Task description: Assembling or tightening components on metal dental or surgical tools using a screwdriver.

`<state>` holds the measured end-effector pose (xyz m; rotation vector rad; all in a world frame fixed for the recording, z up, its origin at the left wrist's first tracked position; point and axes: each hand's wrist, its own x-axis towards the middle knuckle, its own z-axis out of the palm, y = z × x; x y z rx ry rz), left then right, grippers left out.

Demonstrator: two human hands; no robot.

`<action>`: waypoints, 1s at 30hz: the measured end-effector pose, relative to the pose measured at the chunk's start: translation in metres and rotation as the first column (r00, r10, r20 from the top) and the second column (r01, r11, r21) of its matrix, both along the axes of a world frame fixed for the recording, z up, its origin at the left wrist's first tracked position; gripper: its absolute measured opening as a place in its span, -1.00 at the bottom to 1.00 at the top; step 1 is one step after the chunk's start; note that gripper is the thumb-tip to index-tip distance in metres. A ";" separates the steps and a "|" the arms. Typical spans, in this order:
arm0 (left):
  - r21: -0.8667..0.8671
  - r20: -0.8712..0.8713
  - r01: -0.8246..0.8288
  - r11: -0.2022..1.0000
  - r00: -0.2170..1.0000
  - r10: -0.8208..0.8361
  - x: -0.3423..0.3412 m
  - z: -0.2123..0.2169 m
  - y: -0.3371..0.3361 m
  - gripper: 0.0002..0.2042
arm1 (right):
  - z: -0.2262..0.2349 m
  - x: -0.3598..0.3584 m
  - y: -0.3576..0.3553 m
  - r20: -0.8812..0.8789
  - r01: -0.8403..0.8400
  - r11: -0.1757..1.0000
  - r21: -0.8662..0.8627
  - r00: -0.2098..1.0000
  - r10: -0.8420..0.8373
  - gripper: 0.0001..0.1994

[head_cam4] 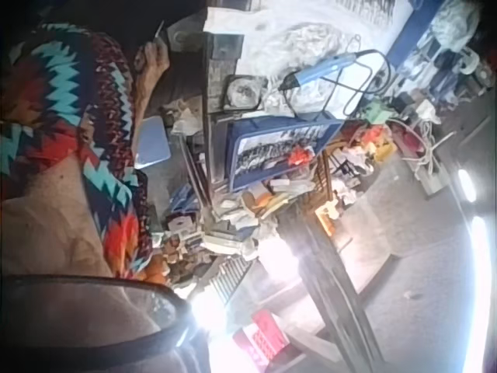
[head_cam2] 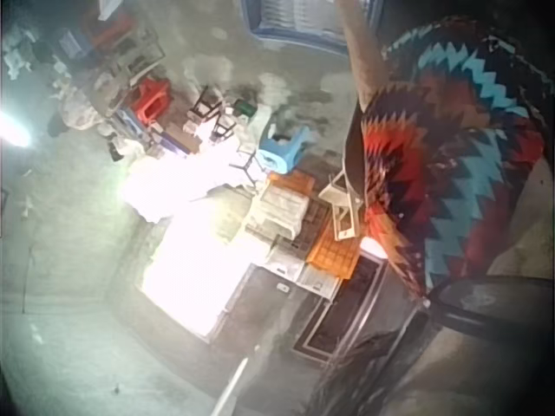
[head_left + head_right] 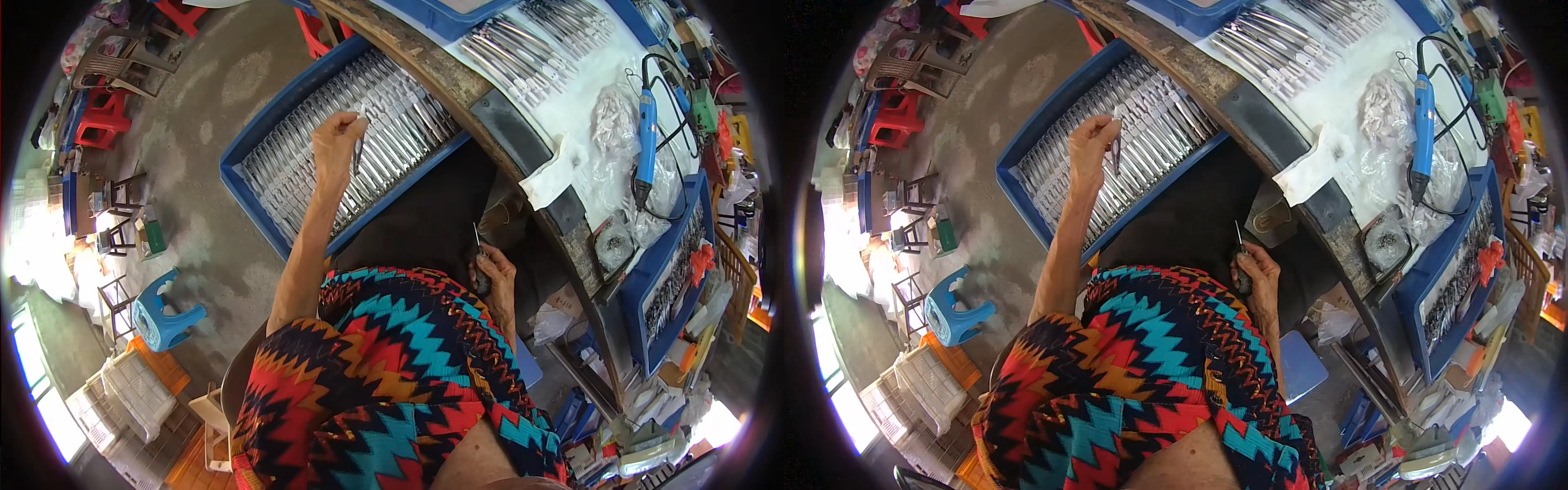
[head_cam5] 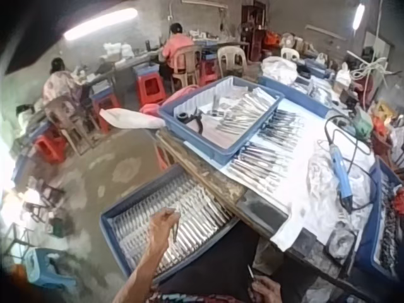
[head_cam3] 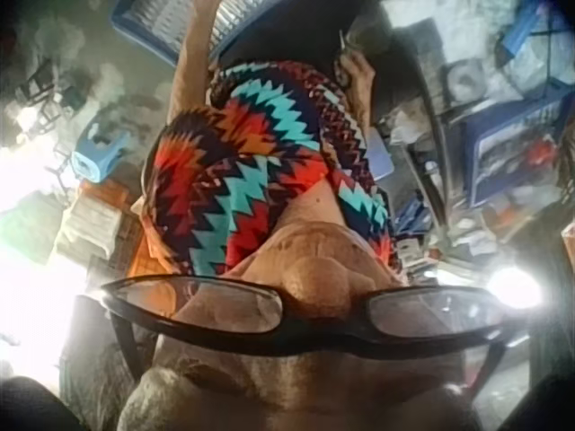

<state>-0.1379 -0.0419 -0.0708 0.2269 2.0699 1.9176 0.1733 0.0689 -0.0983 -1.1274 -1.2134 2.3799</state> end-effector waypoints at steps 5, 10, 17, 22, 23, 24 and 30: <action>-0.001 0.166 -0.008 1.000 0.986 0.008 -0.021 -0.019 0.013 -0.82 | 0.002 -0.005 0.000 0.038 -0.012 1.000 -0.003 0.999 0.012 -0.71; 0.004 0.197 -0.020 1.000 0.980 0.019 -0.025 -0.034 0.033 -0.87 | 0.002 -0.006 0.000 0.062 -0.032 0.999 0.001 0.998 0.032 -0.70; -0.011 0.203 -0.033 0.999 0.979 0.035 -0.030 -0.056 0.043 -0.91 | 0.003 -0.007 -0.002 0.074 -0.035 0.999 0.001 0.997 0.035 -0.70; -0.011 0.172 -0.031 0.999 0.985 0.033 -0.026 -0.063 0.043 -0.90 | 0.005 -0.008 -0.001 0.092 -0.047 0.999 0.006 0.995 0.047 -0.70; -0.014 0.174 -0.032 0.999 0.984 0.034 -0.025 -0.064 0.043 -0.90 | 0.005 -0.009 -0.001 0.091 -0.057 0.998 0.009 0.994 0.056 -0.70; -0.011 0.175 -0.020 1.000 0.984 0.021 -0.025 -0.066 0.042 -0.90 | 0.004 -0.010 -0.001 0.093 -0.058 0.998 0.006 0.994 0.057 -0.70; -0.084 0.121 0.043 0.996 0.992 -0.033 -0.018 -0.060 0.041 -0.88 | 0.002 -0.009 0.001 0.094 -0.069 0.997 0.017 0.993 0.067 -0.71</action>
